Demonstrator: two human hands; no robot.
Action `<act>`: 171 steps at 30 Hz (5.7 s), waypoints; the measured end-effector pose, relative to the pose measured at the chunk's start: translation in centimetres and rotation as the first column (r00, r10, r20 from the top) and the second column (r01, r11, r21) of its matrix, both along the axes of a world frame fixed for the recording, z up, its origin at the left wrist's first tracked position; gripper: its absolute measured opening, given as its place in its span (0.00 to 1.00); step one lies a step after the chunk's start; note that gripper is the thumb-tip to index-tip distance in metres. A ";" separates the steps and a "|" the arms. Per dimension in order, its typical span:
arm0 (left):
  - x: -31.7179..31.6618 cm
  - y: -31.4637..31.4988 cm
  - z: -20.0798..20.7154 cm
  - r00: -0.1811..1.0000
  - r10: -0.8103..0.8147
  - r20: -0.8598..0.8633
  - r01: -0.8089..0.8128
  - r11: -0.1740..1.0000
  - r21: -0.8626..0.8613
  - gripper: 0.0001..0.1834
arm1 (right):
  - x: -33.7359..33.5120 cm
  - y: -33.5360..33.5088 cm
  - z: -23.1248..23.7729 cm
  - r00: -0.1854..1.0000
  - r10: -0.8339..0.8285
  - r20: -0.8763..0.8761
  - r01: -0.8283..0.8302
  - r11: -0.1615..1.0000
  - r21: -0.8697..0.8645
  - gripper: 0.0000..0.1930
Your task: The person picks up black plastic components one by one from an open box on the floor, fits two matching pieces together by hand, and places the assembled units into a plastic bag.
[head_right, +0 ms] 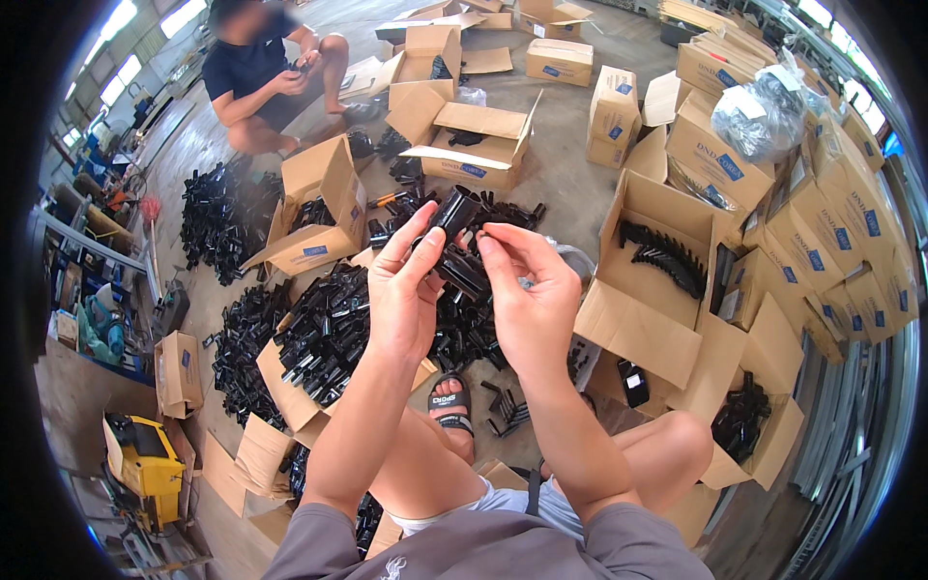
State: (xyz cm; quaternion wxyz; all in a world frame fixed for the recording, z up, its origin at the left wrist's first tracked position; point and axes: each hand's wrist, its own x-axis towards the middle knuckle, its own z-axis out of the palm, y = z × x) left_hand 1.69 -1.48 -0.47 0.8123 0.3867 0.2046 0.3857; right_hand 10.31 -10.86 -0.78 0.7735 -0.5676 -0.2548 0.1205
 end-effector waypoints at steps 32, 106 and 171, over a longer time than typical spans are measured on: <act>-0.2 -0.1 -0.7 0.994 0.076 0.079 -0.096 0.947 0.306 0.21 | -1.5 1.1 0.0 0.880 0.177 -0.442 -0.124 0.982 0.145 0.13; 0.6 -1.4 -1.4 0.998 0.052 -0.018 -0.039 0.896 0.443 0.22 | -2.9 1.2 -3.4 0.950 0.051 -0.307 0.016 0.977 0.211 0.13; -0.1 0.9 -2.0 0.748 0.553 -0.366 0.152 0.393 0.907 0.05 | 11.9 -2.4 -25.7 0.722 0.649 0.239 0.131 0.211 -0.969 0.14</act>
